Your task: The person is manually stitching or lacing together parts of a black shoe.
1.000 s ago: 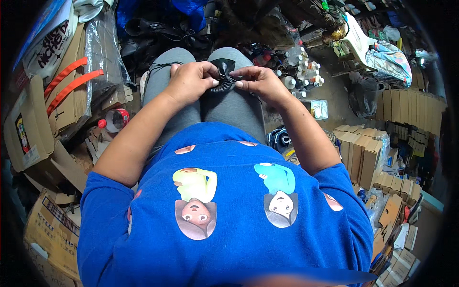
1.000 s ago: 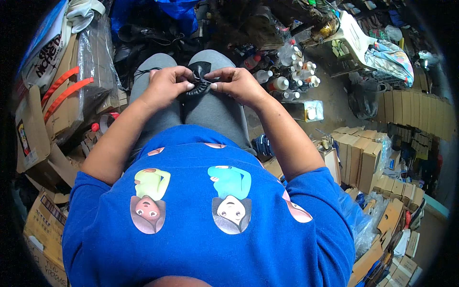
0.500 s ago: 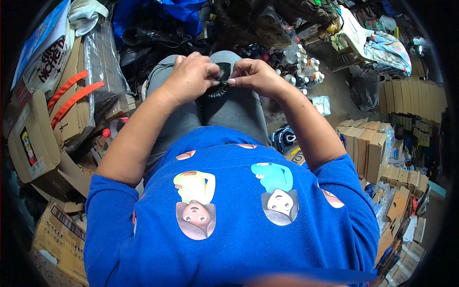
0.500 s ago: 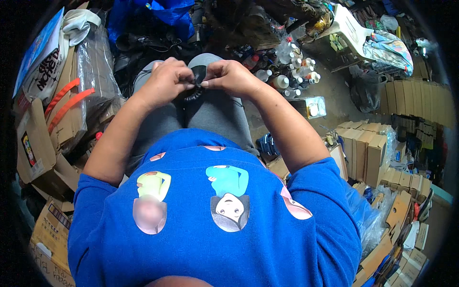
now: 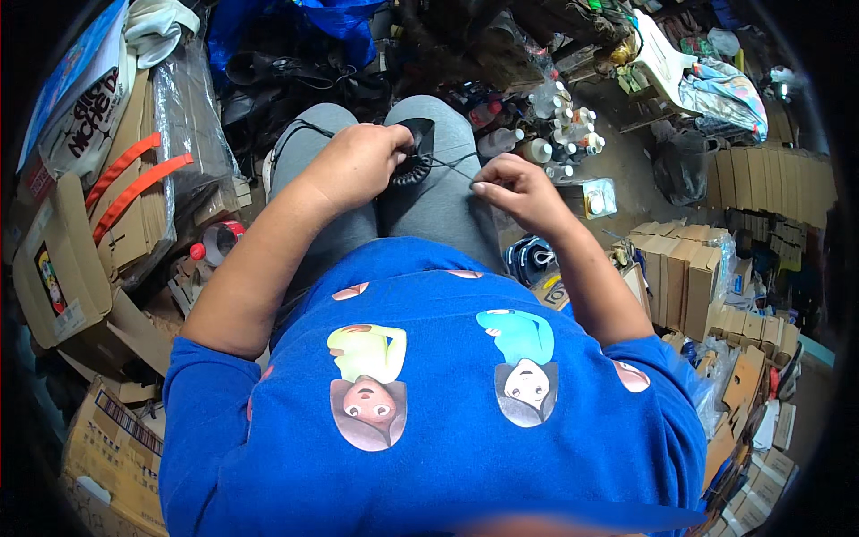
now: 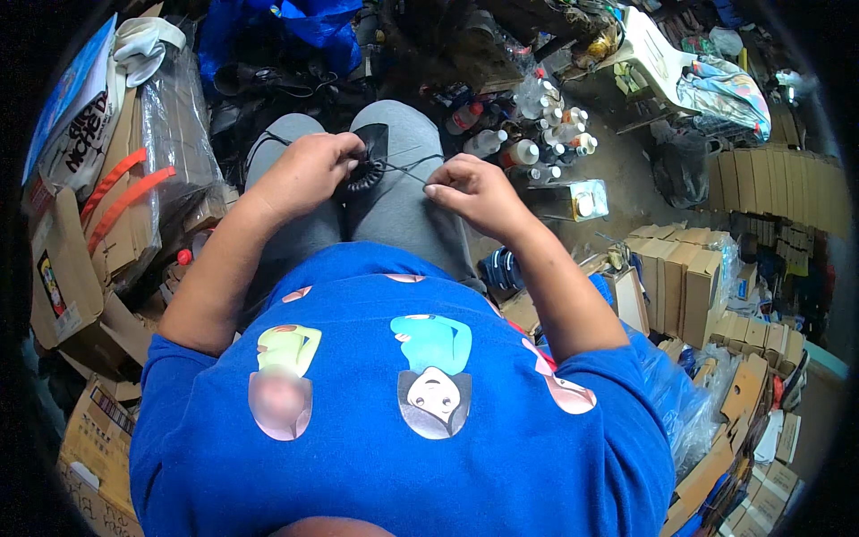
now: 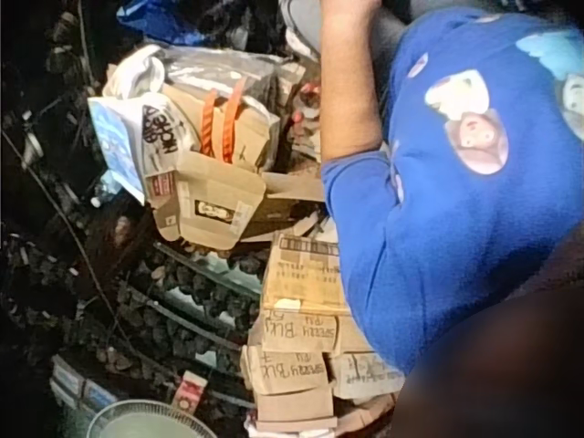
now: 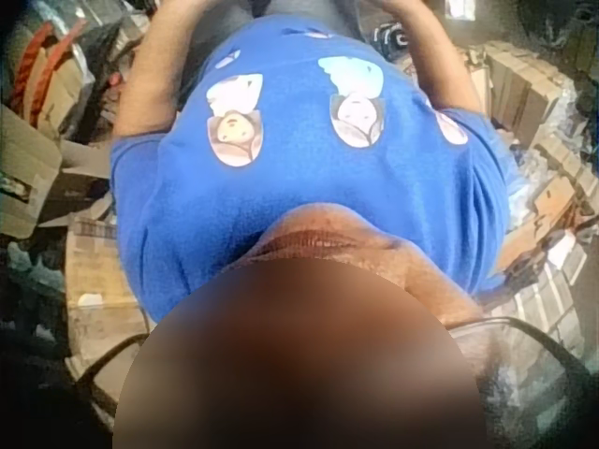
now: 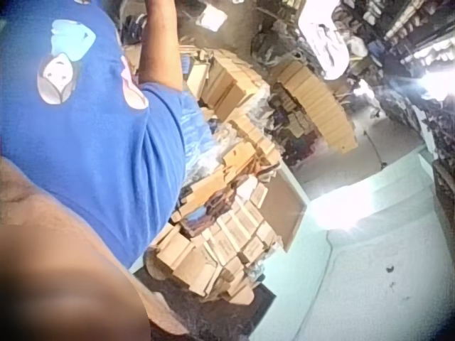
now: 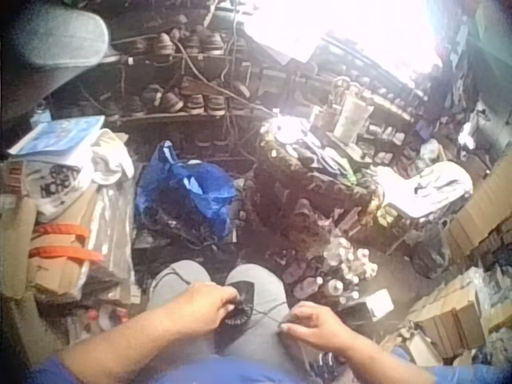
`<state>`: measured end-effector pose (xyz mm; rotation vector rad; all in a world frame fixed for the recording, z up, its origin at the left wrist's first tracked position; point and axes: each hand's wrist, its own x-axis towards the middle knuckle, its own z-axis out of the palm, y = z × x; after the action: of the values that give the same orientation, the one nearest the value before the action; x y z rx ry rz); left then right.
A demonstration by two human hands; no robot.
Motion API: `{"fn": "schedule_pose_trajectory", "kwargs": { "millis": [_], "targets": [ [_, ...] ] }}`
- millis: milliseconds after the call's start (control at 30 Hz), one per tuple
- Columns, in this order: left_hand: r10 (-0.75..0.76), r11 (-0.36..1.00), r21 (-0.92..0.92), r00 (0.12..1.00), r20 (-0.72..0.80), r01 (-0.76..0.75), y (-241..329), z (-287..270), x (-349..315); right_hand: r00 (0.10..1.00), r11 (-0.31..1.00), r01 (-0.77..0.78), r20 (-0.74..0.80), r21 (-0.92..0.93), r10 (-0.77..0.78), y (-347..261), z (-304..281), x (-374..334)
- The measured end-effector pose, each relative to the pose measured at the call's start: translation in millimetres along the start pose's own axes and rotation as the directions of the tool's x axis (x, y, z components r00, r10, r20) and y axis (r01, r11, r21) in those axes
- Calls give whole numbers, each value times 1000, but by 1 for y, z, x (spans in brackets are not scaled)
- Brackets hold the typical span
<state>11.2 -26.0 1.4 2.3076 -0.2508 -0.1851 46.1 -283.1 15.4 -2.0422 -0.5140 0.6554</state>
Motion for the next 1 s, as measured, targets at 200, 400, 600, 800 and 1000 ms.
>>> {"fn": "schedule_pose_trajectory", "kwargs": {
  "millis": [200, 400, 600, 800, 1000],
  "targets": [
    [169, 982, 79, 984, 55, -173, 2, 2, 6, 917, 782, 247, -121, -573, -379, -33, -33, 55],
    [187, 971, 150, 982, 25, -188, -6, 0, 1, 930, 601, 354, 205, -717, -304, -36, -32, 65],
    [193, 955, 216, 979, 64, -202, -13, 2, 1, 893, 128, 434, 407, -892, -190, -64, -7, 62],
    [248, 948, 202, 969, 8, -245, -16, 8, 1, 858, 106, 474, 431, -874, -280, -63, -8, 60],
    [259, 913, 303, 962, 86, -273, -29, 6, -7, 822, 328, 569, 528, -754, -213, -40, 10, 75]
  ]
}}
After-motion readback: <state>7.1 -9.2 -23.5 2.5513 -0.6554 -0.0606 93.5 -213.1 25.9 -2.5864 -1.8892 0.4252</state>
